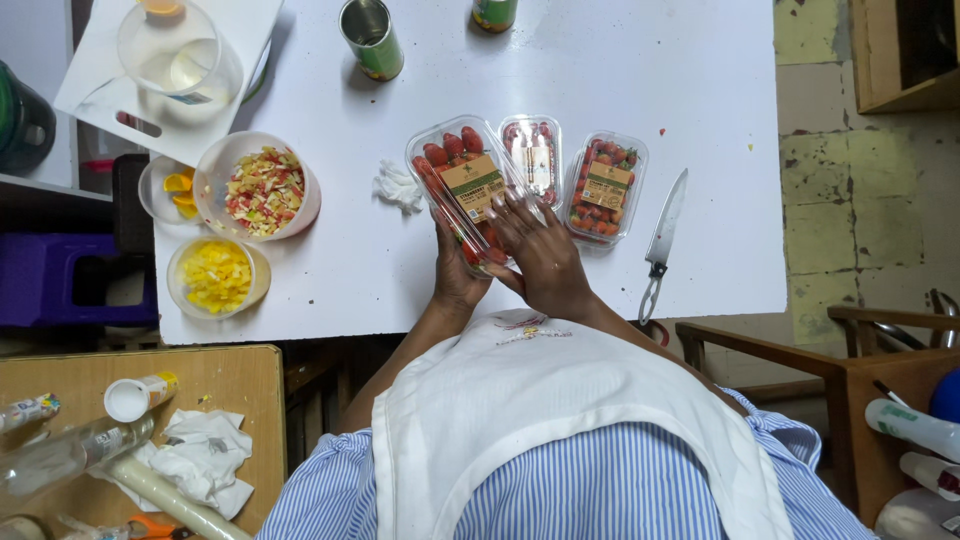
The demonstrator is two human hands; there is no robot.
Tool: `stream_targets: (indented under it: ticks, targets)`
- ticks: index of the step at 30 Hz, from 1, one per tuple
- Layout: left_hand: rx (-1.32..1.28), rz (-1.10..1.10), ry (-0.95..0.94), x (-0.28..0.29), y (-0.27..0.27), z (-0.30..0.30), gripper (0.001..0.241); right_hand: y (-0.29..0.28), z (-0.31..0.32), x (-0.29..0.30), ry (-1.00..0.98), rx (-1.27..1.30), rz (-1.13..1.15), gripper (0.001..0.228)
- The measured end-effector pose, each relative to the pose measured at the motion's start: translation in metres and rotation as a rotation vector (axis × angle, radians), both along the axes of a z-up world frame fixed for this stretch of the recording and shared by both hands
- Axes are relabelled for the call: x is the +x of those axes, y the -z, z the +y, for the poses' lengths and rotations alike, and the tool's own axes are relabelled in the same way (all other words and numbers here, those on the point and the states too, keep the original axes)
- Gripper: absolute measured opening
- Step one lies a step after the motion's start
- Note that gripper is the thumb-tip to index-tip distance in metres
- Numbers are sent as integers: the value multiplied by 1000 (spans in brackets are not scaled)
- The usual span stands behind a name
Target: The person sorts strawberries by hand from plastic containers, removes their stems, and places them onto a paper towel.
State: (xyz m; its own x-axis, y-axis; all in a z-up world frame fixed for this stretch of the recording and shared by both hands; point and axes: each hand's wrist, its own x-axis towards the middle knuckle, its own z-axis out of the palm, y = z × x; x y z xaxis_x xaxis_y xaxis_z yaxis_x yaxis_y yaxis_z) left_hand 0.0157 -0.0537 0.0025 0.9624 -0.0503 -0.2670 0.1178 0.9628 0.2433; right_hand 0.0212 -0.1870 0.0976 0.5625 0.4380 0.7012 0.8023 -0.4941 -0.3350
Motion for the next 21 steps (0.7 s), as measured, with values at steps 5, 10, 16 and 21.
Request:
stream_targets:
  ticks: [5,10,16,21]
  targets:
    - [60,-38,-13,3,-22,-2,71,0,-12,2,64,-35,-40,41]
    - [69,-77,8,6,0,2,77,-4,-18,5,109,-217,-136,37]
    - [100,-108,-25,5,-22,4,68,20,-27,0,269,148,17,52]
    - [231,-224,-31,3,-91,-1,79,31,-22,-9,142,779,987,32]
